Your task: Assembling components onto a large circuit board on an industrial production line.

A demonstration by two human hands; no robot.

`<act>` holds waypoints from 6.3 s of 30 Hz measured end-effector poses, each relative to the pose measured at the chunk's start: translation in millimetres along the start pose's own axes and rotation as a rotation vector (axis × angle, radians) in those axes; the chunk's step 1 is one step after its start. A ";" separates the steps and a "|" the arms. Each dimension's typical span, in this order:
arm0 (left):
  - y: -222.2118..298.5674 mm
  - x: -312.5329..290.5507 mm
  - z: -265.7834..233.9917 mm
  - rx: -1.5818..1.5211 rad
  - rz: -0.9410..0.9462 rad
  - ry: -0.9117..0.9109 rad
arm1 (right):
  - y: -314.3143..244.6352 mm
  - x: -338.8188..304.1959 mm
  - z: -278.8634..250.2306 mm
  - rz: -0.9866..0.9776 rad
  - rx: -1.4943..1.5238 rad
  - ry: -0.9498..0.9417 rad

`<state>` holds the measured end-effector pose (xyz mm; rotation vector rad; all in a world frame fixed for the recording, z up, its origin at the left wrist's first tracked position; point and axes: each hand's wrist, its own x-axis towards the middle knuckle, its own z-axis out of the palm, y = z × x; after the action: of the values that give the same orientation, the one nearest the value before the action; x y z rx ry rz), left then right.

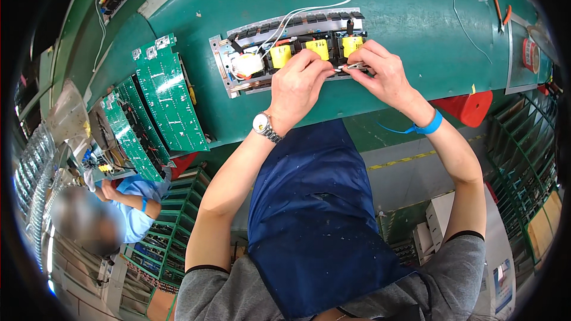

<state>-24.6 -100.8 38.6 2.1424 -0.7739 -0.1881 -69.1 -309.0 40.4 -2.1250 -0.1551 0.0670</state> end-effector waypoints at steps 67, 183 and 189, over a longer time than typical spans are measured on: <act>8.5 -19.9 31.1 -0.132 -0.181 0.271 | -10.5 -20.2 34.3 -0.085 -0.249 0.166; -61.7 -65.9 -57.3 0.062 -0.104 0.240 | -58.2 21.2 120.5 -0.033 -0.089 0.165; -58.1 -64.4 -57.7 0.027 -0.085 0.271 | -64.0 23.2 120.5 -0.008 -0.076 0.192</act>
<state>-27.0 2.3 23.7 2.1705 -0.5319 0.0686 -64.7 -171.0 31.1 -2.1926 -0.0525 -0.1496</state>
